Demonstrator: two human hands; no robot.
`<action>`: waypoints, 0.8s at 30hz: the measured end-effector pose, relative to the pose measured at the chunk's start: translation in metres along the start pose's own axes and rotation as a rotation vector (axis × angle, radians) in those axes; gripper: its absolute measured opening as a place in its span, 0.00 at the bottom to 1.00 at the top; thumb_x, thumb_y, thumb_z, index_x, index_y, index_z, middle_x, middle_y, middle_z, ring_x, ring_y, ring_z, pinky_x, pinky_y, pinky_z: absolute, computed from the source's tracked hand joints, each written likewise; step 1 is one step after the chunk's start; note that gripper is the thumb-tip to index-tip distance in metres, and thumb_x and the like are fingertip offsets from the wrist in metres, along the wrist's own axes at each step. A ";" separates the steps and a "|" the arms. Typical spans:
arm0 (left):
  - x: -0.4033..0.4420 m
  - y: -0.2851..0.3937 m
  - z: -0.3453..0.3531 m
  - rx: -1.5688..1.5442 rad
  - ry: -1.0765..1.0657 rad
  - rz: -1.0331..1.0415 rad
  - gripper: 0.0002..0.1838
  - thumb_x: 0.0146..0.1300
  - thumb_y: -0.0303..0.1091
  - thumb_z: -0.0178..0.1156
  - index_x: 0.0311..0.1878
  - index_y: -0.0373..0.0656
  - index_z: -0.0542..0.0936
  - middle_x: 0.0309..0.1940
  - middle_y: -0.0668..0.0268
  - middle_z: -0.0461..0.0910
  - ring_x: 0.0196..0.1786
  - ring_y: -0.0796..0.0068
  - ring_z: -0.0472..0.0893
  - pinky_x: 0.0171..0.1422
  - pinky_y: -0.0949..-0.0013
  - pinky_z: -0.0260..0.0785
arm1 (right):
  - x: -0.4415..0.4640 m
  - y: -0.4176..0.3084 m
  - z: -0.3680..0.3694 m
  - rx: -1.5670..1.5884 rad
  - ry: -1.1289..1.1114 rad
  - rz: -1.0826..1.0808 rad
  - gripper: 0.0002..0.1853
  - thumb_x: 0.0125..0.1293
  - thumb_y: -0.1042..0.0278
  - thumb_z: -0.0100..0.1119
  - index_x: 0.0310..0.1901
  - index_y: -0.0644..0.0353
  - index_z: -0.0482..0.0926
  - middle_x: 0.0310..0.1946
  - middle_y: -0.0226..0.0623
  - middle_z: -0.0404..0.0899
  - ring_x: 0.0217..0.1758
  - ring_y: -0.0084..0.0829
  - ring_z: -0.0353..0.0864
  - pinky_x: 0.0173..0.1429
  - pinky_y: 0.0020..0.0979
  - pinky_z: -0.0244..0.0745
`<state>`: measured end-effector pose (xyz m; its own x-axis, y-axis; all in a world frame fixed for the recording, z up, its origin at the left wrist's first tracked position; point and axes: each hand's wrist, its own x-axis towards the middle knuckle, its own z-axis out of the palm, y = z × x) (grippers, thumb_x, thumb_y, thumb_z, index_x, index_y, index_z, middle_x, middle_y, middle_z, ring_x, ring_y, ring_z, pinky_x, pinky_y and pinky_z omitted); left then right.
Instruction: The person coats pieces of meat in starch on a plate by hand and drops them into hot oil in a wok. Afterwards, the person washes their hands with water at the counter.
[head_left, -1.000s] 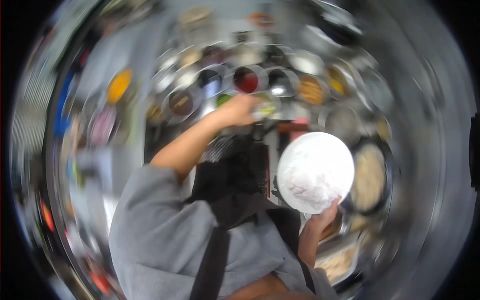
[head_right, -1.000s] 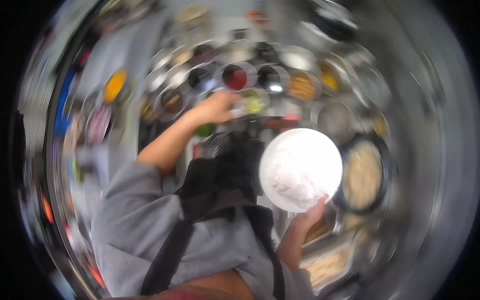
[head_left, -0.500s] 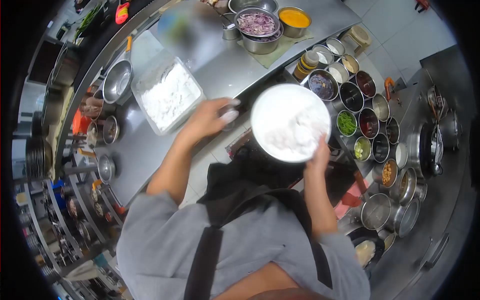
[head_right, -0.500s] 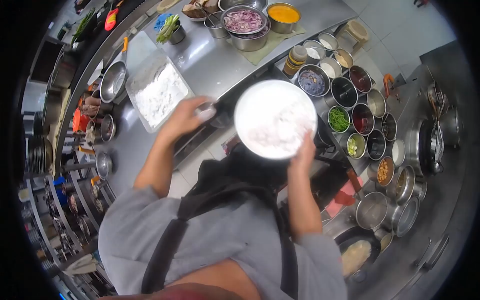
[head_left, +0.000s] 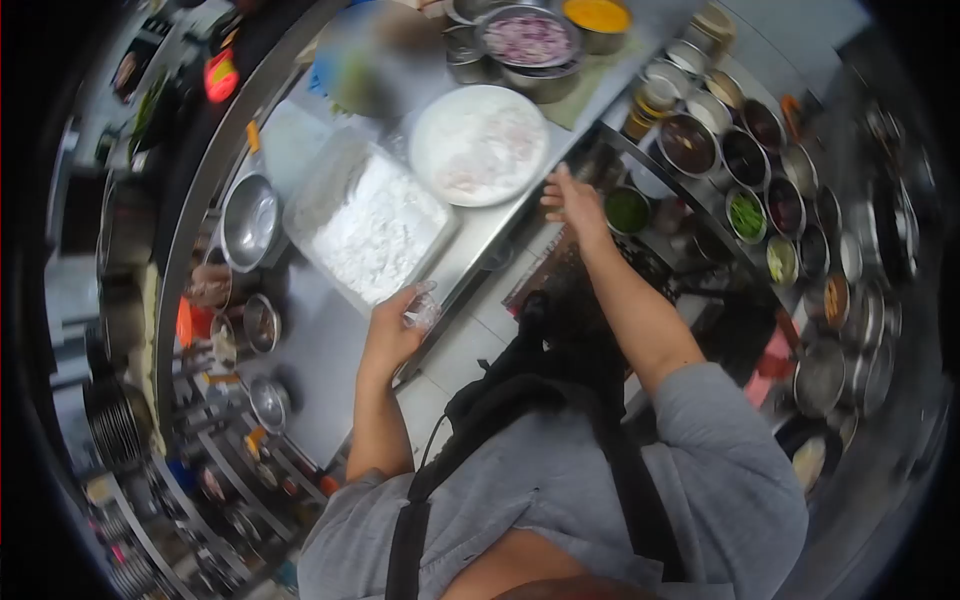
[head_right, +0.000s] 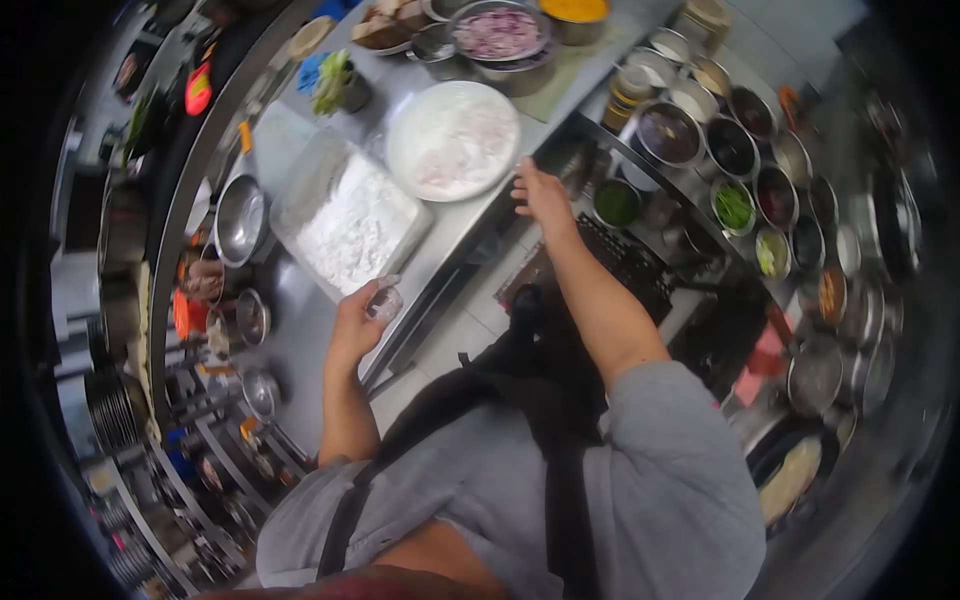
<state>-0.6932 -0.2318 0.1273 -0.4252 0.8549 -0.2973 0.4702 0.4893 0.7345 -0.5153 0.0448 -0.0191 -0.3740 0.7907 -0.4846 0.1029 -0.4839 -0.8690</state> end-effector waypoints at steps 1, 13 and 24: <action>0.003 0.001 0.004 0.002 -0.050 0.034 0.19 0.58 0.28 0.64 0.55 0.44 0.80 0.34 0.68 0.81 0.38 0.82 0.76 0.45 0.75 0.70 | -0.028 -0.009 -0.009 -0.081 0.015 0.001 0.33 0.68 0.37 0.48 0.51 0.66 0.79 0.42 0.43 0.81 0.38 0.30 0.82 0.35 0.32 0.80; 0.094 0.146 0.150 0.145 -0.647 0.568 0.19 0.58 0.30 0.64 0.54 0.40 0.79 0.37 0.60 0.83 0.40 0.72 0.80 0.50 0.69 0.71 | -0.344 0.248 -0.306 -0.832 1.187 0.001 0.08 0.66 0.68 0.50 0.32 0.61 0.76 0.29 0.44 0.79 0.37 0.40 0.80 0.37 0.40 0.74; 0.000 0.334 0.348 0.362 -1.033 1.054 0.22 0.53 0.27 0.63 0.54 0.40 0.78 0.41 0.51 0.83 0.44 0.62 0.83 0.50 0.65 0.72 | -0.515 0.246 -0.233 -0.076 1.533 0.289 0.15 0.66 0.55 0.58 0.43 0.59 0.80 0.24 0.37 0.81 0.22 0.26 0.80 0.28 0.27 0.74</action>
<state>-0.2671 -0.0081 0.1606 0.8549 0.4980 -0.1455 0.4286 -0.5198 0.7390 -0.0827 -0.3945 -0.0067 0.9229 0.3132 -0.2239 0.0646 -0.6993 -0.7119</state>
